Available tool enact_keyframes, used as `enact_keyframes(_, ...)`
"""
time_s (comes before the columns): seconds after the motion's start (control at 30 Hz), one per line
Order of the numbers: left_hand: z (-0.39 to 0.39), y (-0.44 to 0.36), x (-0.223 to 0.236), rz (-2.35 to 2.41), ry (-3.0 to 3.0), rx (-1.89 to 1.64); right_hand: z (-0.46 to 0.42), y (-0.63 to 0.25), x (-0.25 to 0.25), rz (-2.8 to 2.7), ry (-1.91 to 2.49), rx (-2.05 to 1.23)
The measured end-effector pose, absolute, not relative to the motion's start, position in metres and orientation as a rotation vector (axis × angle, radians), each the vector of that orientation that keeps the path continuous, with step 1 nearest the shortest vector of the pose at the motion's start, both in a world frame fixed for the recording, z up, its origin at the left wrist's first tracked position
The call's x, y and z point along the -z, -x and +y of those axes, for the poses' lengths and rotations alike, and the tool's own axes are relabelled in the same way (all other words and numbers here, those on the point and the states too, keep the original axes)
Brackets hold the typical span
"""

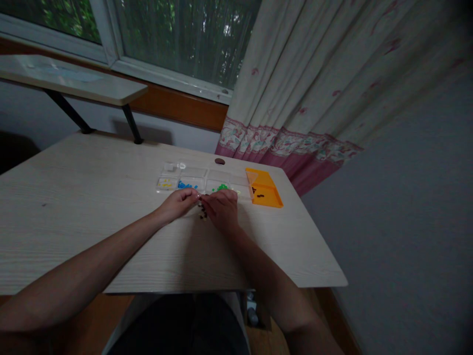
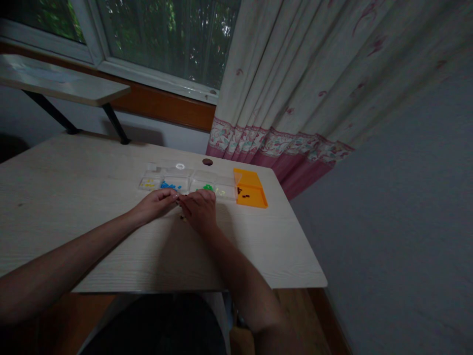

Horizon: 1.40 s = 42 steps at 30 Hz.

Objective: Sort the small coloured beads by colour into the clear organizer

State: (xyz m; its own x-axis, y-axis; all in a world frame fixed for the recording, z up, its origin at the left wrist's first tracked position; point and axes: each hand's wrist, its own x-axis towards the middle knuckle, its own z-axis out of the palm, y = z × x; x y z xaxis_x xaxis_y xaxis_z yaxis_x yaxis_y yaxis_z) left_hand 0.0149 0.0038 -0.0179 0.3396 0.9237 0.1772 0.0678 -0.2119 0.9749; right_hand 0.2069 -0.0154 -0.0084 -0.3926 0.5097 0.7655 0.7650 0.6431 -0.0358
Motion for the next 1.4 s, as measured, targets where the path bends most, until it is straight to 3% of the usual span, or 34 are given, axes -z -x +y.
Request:
enact_keyframes(0.33, 0.007, -0.003, 0.01, 1.197, -1.959, -1.051, -0.007, -0.22, 0.001, -2.026, 1.179, 0.304)
enact_keyframes(0.6, 0.011, 0.012, 0.011, 1.217, -2.47, -0.751, 0.022, -0.283, -0.002, -1.526, 1.487, 0.301)
enact_keyframes(0.87, 0.01, 0.009, 0.015, 1.239, -2.503, -0.659, 0.029, -0.315, -0.003, -1.23, 1.63, 0.21)
enact_keyframes(1.1, 0.009, 0.007, 0.014, 1.257, -2.532, -0.647, 0.032, -0.336, 0.014, -1.212, 2.031, 0.259)
enact_keyframes(1.4, 0.013, 0.009, 0.015, 1.244, -2.521, -0.695, 0.034, -0.34, 0.017, -1.259, 1.95, 0.357)
